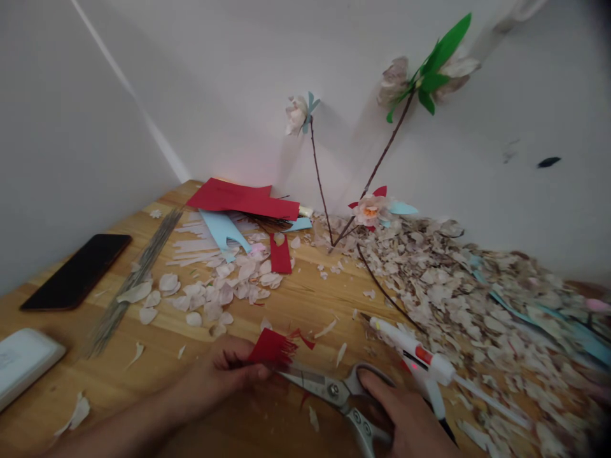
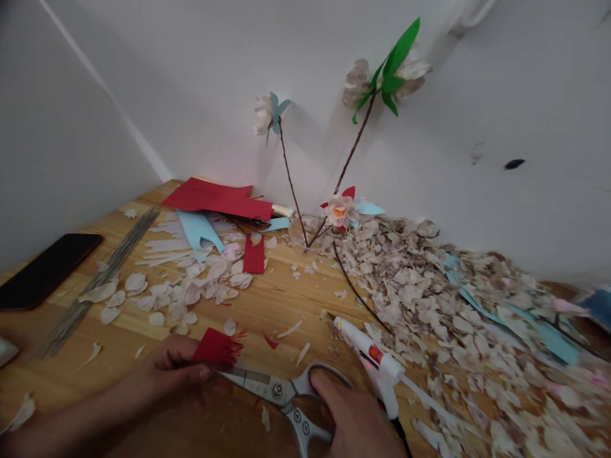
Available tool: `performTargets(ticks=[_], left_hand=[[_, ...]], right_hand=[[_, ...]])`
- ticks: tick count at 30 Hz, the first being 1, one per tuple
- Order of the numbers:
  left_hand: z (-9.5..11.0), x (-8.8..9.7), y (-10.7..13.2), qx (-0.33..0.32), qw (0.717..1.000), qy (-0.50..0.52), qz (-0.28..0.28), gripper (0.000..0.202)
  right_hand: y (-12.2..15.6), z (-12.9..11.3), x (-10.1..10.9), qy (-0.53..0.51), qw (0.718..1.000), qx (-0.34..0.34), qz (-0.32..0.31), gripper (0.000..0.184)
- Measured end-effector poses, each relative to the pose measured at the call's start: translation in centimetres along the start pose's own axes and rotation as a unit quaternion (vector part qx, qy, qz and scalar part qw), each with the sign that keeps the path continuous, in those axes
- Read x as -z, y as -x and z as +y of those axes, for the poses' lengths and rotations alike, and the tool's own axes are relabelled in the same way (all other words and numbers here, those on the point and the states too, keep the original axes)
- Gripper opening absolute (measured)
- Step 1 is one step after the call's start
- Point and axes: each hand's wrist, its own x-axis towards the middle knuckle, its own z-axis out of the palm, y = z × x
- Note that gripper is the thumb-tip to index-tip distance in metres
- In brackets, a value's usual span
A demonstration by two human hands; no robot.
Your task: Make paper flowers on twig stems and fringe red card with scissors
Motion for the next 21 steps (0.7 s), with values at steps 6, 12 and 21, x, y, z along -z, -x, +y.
performTargets(ticks=[6,12,21], left_hand=[[0.0,0.0,0.1,-0.011,1.000,0.001,-0.005,0.021],[0.2,-0.1,0.1,-0.011,1.000,0.013,-0.007,0.021],[0.2,-0.2,0.0,-0.006,1.000,0.024,-0.013,0.020]], right_hand=[[-0.1,0.7,-0.6,0.003,1.000,0.001,0.002,0.028],[-0.3,0.9,-0.7,-0.004,1.000,-0.004,-0.021,0.029],[-0.4,1.0,-0.5,0.010,1.000,-0.001,-0.022,0.029]])
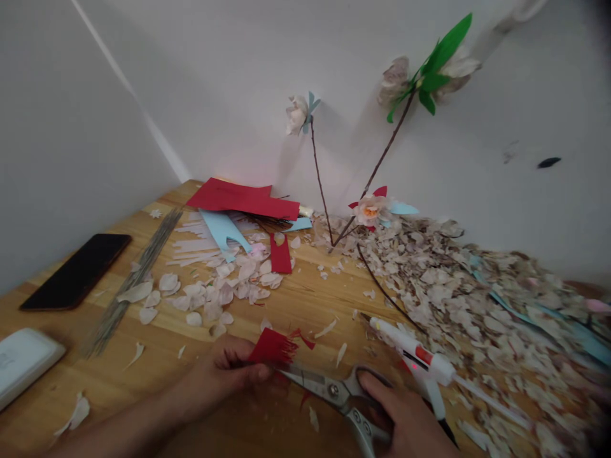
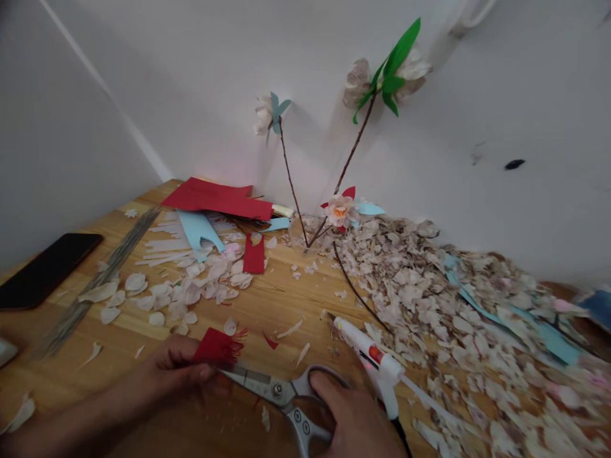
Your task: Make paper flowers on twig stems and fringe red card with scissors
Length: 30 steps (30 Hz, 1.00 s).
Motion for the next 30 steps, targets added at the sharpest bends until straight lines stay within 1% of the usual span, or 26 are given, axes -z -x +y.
performTargets(ticks=[3,7,12,15,17,20,22,25,28,30], left_hand=[[0.0,0.0,0.0,0.003,1.000,-0.004,-0.001,0.021],[-0.1,0.1,0.0,0.008,1.000,0.003,-0.005,0.022],[-0.1,0.1,-0.1,0.007,1.000,-0.007,-0.001,0.021],[0.0,0.0,-0.1,0.013,1.000,-0.002,0.000,0.023],[0.0,-0.1,-0.1,0.011,1.000,-0.002,0.006,0.026],[0.1,-0.2,-0.1,0.000,1.000,-0.009,0.025,0.031],[0.3,-0.3,-0.1,-0.005,0.999,-0.019,0.034,0.030],[0.5,-0.4,0.0,-0.004,0.998,-0.034,0.051,0.027],[0.7,-0.6,-0.1,-0.008,0.996,-0.044,0.072,0.028],[0.7,-0.7,-0.1,-0.011,0.996,-0.042,0.071,0.028]], right_hand=[[-0.1,0.1,0.0,0.004,1.000,-0.001,-0.007,0.028],[-0.1,0.2,-0.2,0.009,1.000,0.002,0.001,0.028],[0.0,0.2,0.0,-0.003,1.000,0.003,-0.005,0.028],[0.1,0.0,0.1,0.010,1.000,0.008,0.004,0.026],[0.2,0.1,0.0,0.022,0.999,0.015,0.021,0.030],[0.3,0.6,-0.2,0.031,0.999,0.001,0.036,0.051],[0.3,1.0,-0.4,0.032,0.999,-0.013,0.026,0.060],[0.3,1.2,-0.5,0.039,0.999,-0.024,0.013,0.063],[0.3,1.0,-0.6,0.055,0.998,-0.023,0.016,0.060],[0.3,0.9,-0.6,0.061,0.998,-0.014,0.022,0.058]])
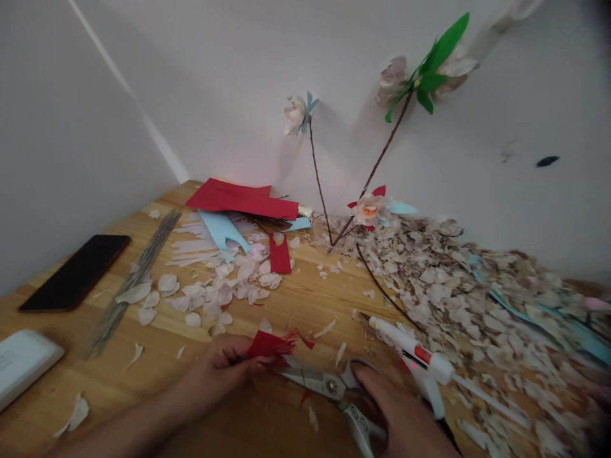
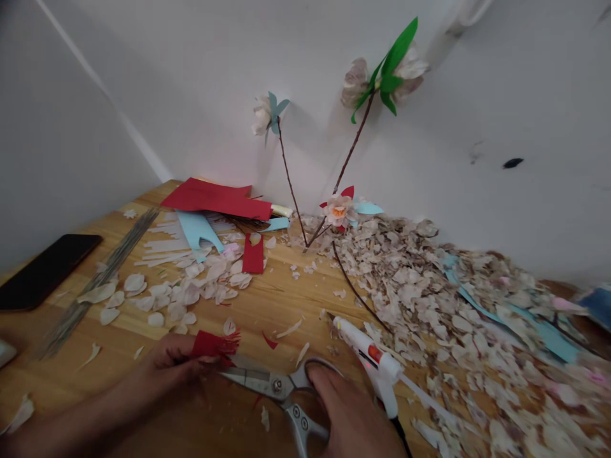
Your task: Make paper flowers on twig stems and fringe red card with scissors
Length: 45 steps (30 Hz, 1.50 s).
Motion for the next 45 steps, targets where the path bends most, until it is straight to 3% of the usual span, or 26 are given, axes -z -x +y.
performTargets(ticks=[12,24,30,38,45], left_hand=[[0.2,-0.1,0.1,-0.018,0.999,-0.031,-0.027,0.019],[-0.2,0.1,0.0,-0.012,0.999,-0.016,-0.036,0.027],[-0.1,0.1,0.0,-0.002,0.999,0.010,-0.048,0.027],[-0.6,0.3,0.1,0.032,0.996,0.045,-0.066,0.029],[-0.6,0.4,0.1,0.045,0.995,0.053,-0.073,0.030]], right_hand=[[-0.2,-1.9,1.0,-0.059,0.998,0.002,-0.006,0.035],[-0.4,-2.0,1.2,-0.066,0.998,0.006,-0.017,0.042],[-0.4,-2.2,1.2,-0.077,0.997,0.002,-0.013,0.023],[-0.3,-1.1,0.7,-0.046,0.999,-0.006,-0.015,0.033],[-0.5,-1.7,1.5,-0.052,0.998,-0.008,-0.026,0.036]])
